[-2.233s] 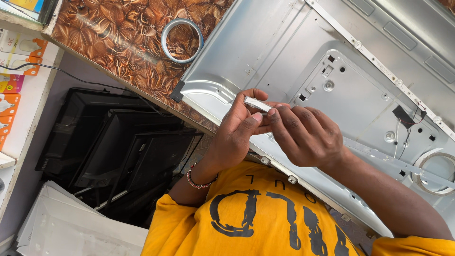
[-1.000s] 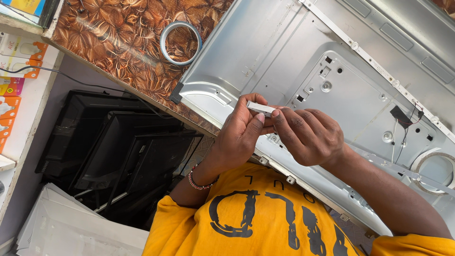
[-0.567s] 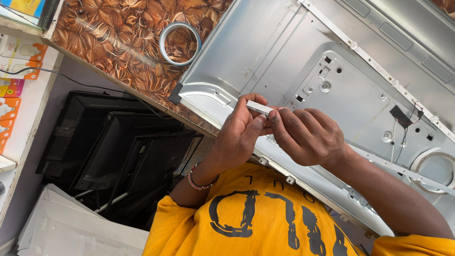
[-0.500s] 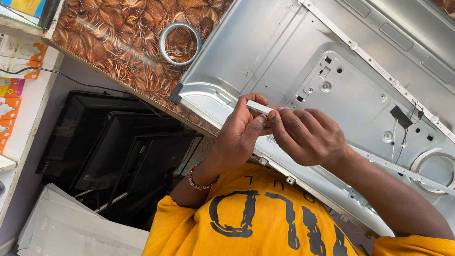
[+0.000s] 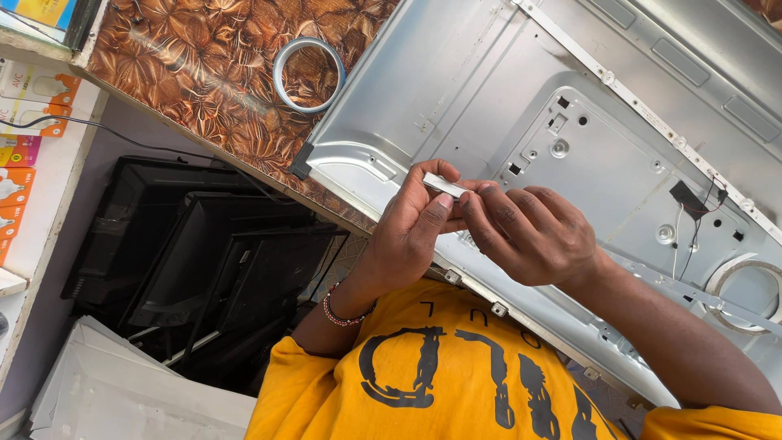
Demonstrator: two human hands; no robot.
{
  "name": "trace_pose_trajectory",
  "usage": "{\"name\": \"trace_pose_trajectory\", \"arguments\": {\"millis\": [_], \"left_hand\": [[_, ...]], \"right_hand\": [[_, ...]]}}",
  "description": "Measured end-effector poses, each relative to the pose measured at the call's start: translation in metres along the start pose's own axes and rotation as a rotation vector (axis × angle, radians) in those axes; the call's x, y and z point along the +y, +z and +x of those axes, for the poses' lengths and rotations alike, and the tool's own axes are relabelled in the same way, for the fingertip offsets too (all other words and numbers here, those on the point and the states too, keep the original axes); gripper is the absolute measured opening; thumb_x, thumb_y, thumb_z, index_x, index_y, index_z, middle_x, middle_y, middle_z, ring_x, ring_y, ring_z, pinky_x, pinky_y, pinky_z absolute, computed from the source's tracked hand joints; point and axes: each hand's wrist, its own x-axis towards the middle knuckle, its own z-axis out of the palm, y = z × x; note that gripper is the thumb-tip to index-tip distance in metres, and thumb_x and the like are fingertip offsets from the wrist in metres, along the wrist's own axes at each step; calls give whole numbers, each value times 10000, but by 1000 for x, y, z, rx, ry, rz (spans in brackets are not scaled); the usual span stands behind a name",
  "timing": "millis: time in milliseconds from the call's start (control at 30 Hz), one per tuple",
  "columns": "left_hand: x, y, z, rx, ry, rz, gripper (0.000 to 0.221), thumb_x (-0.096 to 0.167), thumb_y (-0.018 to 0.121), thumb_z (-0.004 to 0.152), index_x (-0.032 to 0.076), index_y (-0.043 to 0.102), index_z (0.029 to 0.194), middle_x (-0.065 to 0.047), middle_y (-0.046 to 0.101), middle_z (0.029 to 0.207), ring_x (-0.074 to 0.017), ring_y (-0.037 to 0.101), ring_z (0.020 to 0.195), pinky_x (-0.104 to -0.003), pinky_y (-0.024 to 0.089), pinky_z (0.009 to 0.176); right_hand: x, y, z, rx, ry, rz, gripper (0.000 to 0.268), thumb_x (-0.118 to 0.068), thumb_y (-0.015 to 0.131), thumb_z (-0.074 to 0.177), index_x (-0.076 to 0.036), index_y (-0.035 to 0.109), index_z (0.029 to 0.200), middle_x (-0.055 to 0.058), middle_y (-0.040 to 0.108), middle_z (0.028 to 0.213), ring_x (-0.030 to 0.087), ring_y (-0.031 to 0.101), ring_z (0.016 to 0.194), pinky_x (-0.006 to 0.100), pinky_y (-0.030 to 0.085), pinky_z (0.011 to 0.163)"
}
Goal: The person applies adhesive tape to LED backlight strips and installs them inside the chassis of a television.
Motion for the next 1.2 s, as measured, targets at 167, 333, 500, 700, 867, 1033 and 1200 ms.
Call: {"name": "trace_pose_trajectory", "arguments": {"millis": [167,333,500,700,867,1033,1200], "left_hand": [[-4,-1,-1,7,-4,5,327,217,389,1069,-6,349,1306,-297,581,1293,-370,651,1191,-543,541,1024],[4,3,-1,2,-2,3,332,226,408,1063,-4,355,1295,-313,574,1284,-400,651,1186,-565,532,1024],[8,8,0,37,-6,24,347,280,348,1102,-11,383,1287,-311,578,1285,-386,663,1171,-568,532,1019],[10,8,0,58,-15,53,348,290,317,1106,-2,395,1278,-305,597,1276,-369,680,1143,-544,539,1018],[9,8,0,56,-12,68,352,298,311,1106,-4,396,1267,-317,596,1270,-397,679,1137,-562,538,1012],[11,9,0,59,-7,67,337,287,296,1108,3,396,1259,-296,602,1244,-385,684,1128,-560,547,1003],[11,9,0,56,-5,60,334,277,295,1112,-5,399,1257,-278,603,1233,-381,689,1122,-553,555,996]], "right_hand": [[1,-1,-2,-11,-6,-7,145,61,714,912,-41,808,955,181,734,783,209,593,548,328,549,565],[1,-1,-6,-53,-9,-18,173,41,710,920,-62,828,993,195,751,797,212,626,564,331,562,576],[2,-3,-5,-61,-3,-17,161,29,698,942,-62,822,988,181,747,808,212,618,573,333,559,582],[2,-2,-10,-72,-9,-23,167,30,706,929,-65,824,998,185,753,811,211,625,580,332,561,585],[1,-3,-7,-66,-9,-29,158,30,714,924,-66,823,985,178,750,809,207,615,578,329,558,582],[1,-4,-4,-64,-21,-39,150,33,707,917,-61,814,962,171,741,810,205,600,577,327,554,586],[1,-5,3,-48,-31,-43,144,65,707,897,-49,795,903,157,708,783,194,558,560,313,532,572]]}}
